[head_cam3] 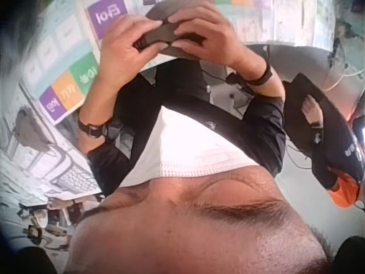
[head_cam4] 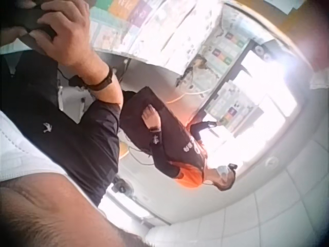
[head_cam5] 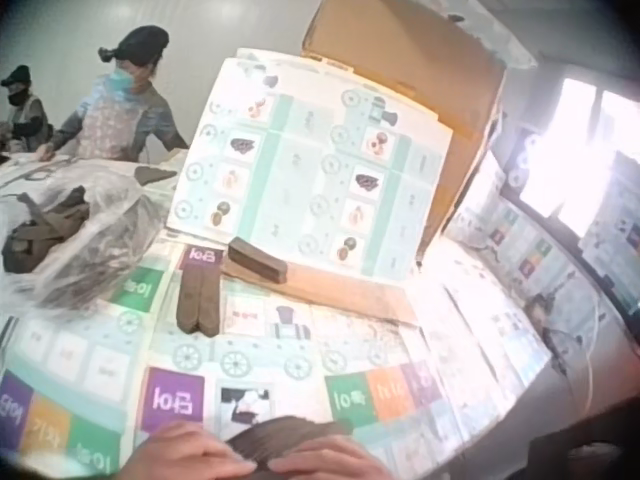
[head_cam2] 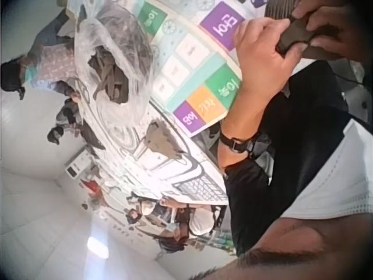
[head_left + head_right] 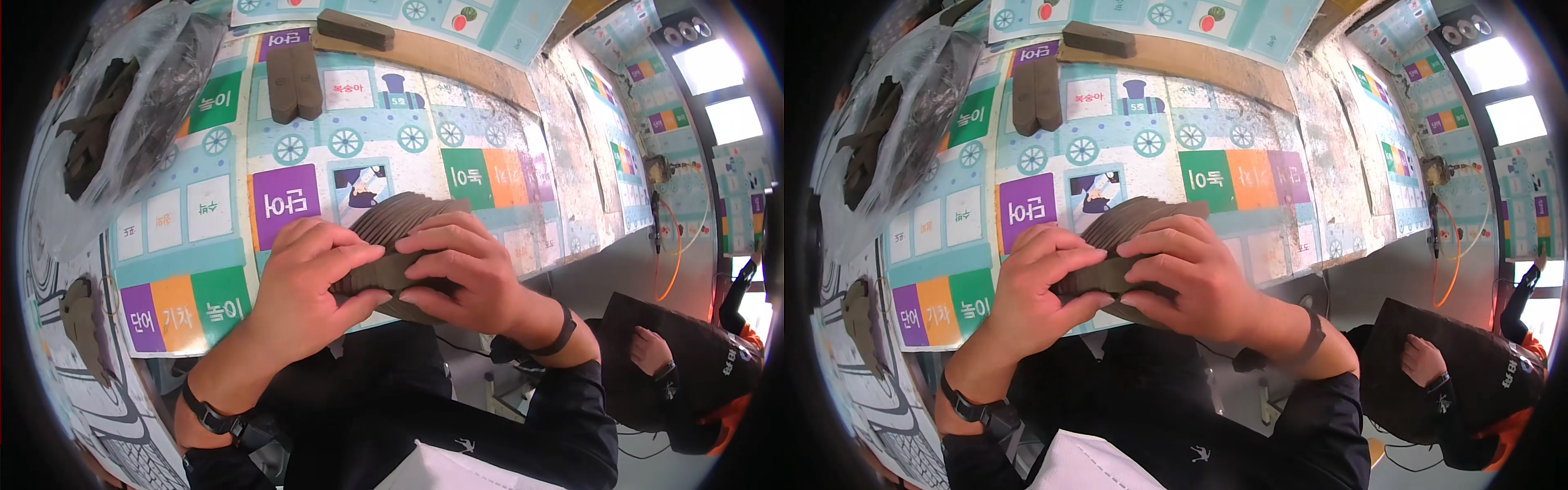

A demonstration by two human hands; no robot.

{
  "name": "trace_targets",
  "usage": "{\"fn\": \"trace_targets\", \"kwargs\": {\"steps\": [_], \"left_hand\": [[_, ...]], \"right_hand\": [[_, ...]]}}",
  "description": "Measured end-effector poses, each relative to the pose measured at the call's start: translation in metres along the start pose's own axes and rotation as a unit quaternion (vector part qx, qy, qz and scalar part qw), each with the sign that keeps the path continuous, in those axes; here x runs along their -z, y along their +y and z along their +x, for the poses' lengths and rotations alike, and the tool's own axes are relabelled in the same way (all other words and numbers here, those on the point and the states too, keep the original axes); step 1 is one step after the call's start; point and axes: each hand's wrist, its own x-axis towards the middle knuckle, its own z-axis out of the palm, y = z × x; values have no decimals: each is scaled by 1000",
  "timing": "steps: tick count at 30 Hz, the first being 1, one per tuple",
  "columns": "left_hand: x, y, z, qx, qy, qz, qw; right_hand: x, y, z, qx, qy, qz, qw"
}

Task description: Sorting and stacking various leather or synthetic components for shoe manufacturing.

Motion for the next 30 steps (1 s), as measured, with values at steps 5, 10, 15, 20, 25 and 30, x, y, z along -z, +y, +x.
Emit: {"fn": "trace_targets", "kwargs": {"steps": [5, 10, 15, 20, 25, 30], "left_hand": [[-2, -1, 1, -2, -6, 1, 1000], [0, -1, 2, 14, -8, -11, 1000], [1, -2, 1, 17, -9, -17, 1000], [2, -4, 2, -2, -8, -14, 1000], [1, -4, 3, -11, -4, -17, 1000], [-1, -3, 4, -13, 7, -7, 1000]], "right_hand": [[-2, 3, -4, 0, 7, -5, 1000], [-3, 1, -3, -8, 12, 1, 1000], [-4, 0, -3, -13, 18, -3, 1000], [-3, 3, -3, -1, 13, 2, 1000], [-2, 0, -1, -9, 14, 0, 1000], [-3, 0, 0, -16, 13, 2, 1000]]}}
